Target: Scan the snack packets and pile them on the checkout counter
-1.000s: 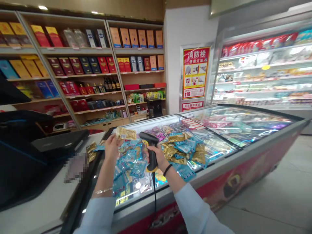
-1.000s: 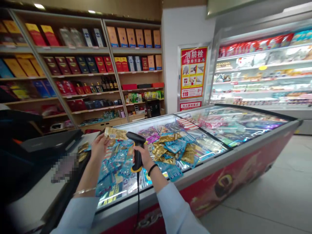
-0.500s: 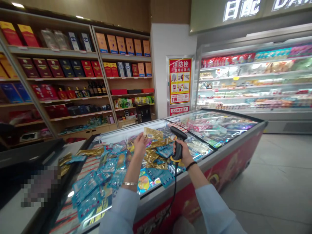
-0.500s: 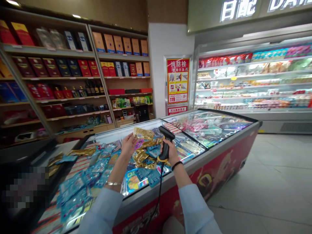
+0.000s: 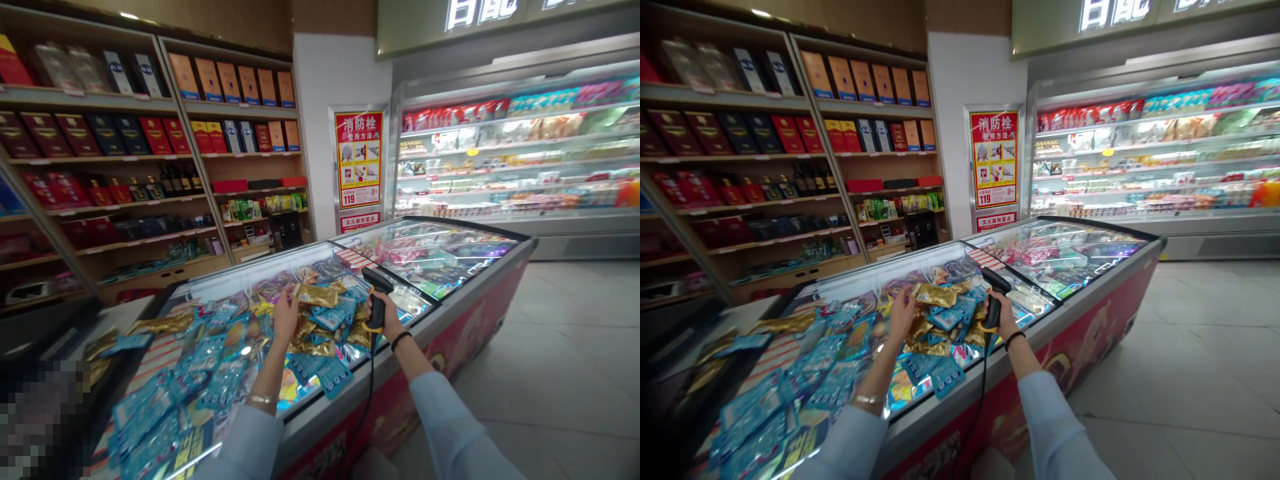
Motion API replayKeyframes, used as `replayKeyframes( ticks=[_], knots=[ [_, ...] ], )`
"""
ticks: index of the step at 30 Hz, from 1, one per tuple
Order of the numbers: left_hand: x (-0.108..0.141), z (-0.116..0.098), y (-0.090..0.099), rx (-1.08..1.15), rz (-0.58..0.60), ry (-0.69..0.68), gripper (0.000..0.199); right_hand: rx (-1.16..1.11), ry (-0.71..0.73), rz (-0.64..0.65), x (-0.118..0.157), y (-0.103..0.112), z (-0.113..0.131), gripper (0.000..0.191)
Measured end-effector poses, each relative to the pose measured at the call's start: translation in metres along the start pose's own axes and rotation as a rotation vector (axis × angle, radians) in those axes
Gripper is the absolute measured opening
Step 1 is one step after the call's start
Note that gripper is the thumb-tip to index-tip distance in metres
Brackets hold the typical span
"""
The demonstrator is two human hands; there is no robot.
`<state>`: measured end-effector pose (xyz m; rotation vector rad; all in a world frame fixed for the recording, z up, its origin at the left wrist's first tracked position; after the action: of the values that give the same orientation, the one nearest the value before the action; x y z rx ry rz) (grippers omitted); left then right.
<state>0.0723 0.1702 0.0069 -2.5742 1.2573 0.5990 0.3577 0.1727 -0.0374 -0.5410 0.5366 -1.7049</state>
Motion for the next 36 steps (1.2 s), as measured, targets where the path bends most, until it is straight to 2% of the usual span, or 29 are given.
replayKeyframes(
  ticks=[3,5,7,13,19,24,31,33,36],
  knots=[
    [0.008,-0.019,-0.001,-0.332,0.005,-0.356,0.026,-0.018,-0.058,-0.016,0.000,0.002,-0.016,0.026],
    [0.015,-0.024,-0.005,-0.469,0.030,-0.462,0.024,-0.041,-0.064,-0.020,0.001,0.003,-0.020,0.026],
    [0.020,-0.025,-0.010,-0.550,0.057,-0.509,0.022,-0.071,-0.054,-0.021,0.001,0.004,-0.020,0.024],
    [0.030,-0.023,-0.024,-0.537,0.167,-0.531,0.025,-0.053,-0.061,-0.013,0.000,0.004,-0.019,0.023],
    [0.031,-0.019,-0.027,-0.514,0.183,-0.490,0.025,-0.046,-0.076,-0.029,0.000,0.005,-0.020,0.024],
    [0.034,-0.010,-0.033,-0.460,0.270,-0.438,0.033,-0.009,-0.093,0.007,-0.002,0.007,-0.023,0.029],
    [0.049,-0.005,-0.052,-0.437,0.425,-0.538,0.042,0.032,-0.089,0.005,-0.004,0.008,-0.027,0.031],
    [0.050,-0.007,-0.055,-0.473,0.429,-0.556,0.042,0.027,-0.088,-0.003,-0.004,0.007,-0.026,0.030],
    [0.051,-0.014,-0.052,-0.512,0.358,-0.596,0.042,0.027,-0.112,-0.007,-0.003,0.007,-0.027,0.030]
  ],
)
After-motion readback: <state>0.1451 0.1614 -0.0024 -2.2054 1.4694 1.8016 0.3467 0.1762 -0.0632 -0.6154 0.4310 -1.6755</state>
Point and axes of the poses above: each hand's wrist, its own x-axis away from the middle knuckle, its own y-axis out of the back of the hand, z = x × y, the point moved 7 cm from there along -x, towards the middle knuckle, and after that the axes turned 14 degrees about -z, right-handed, at the moved point
